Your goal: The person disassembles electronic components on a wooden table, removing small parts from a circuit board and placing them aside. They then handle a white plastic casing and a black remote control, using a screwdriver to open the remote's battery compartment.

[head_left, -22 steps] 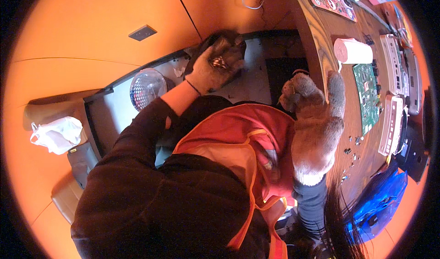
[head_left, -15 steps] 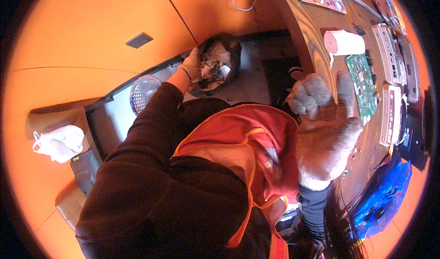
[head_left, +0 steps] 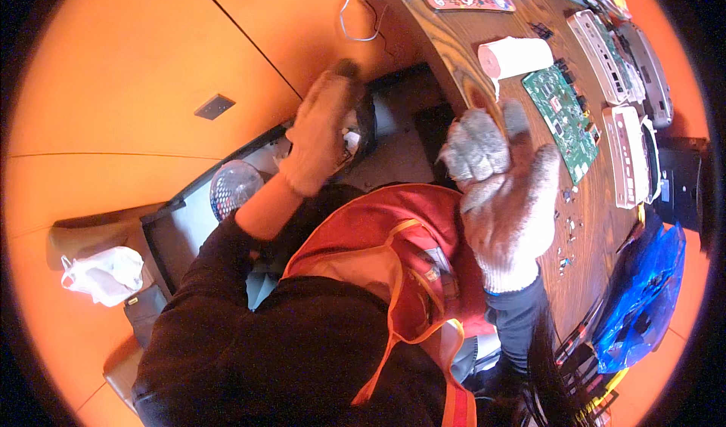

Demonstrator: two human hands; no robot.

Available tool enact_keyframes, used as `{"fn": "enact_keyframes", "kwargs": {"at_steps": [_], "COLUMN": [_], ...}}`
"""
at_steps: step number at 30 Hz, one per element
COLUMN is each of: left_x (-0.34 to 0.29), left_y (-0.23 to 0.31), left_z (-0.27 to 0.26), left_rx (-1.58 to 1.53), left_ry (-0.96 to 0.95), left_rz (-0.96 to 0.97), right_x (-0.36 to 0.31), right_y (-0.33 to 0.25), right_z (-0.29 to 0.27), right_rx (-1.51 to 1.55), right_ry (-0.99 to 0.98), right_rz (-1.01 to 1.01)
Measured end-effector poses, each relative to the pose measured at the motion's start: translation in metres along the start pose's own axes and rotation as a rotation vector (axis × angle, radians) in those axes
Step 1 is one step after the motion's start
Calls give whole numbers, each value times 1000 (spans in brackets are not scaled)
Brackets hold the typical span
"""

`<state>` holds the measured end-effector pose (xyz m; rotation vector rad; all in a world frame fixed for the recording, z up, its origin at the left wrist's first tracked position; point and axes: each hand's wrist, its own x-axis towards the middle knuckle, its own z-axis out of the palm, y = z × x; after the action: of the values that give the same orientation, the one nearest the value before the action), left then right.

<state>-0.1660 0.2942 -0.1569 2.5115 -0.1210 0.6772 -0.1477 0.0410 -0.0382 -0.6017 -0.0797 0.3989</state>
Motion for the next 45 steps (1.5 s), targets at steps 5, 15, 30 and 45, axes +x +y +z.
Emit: {"fn": "enact_keyframes", "kwargs": {"at_steps": [5,15,30,45], "left_x": [32,17,-4,-2], "left_y": [114,94,145,152], "left_z": [-35,-1,14,9], "left_rx": [-1465,-1693,-1614,-1558], "left_ry": [-230,-375,-769,-804], "left_rz": [-379,-777,-972,-1040], "right_x": [-2,-116,-86,-84], "right_y": [15,-100,-107,-145], "right_z": [7,-44,-60,-75], "right_rx": [-188,-834,-2040,-1482], "right_ry": [-89,131,303,2], "right_rz": [-85,-510,-519,-261]}}
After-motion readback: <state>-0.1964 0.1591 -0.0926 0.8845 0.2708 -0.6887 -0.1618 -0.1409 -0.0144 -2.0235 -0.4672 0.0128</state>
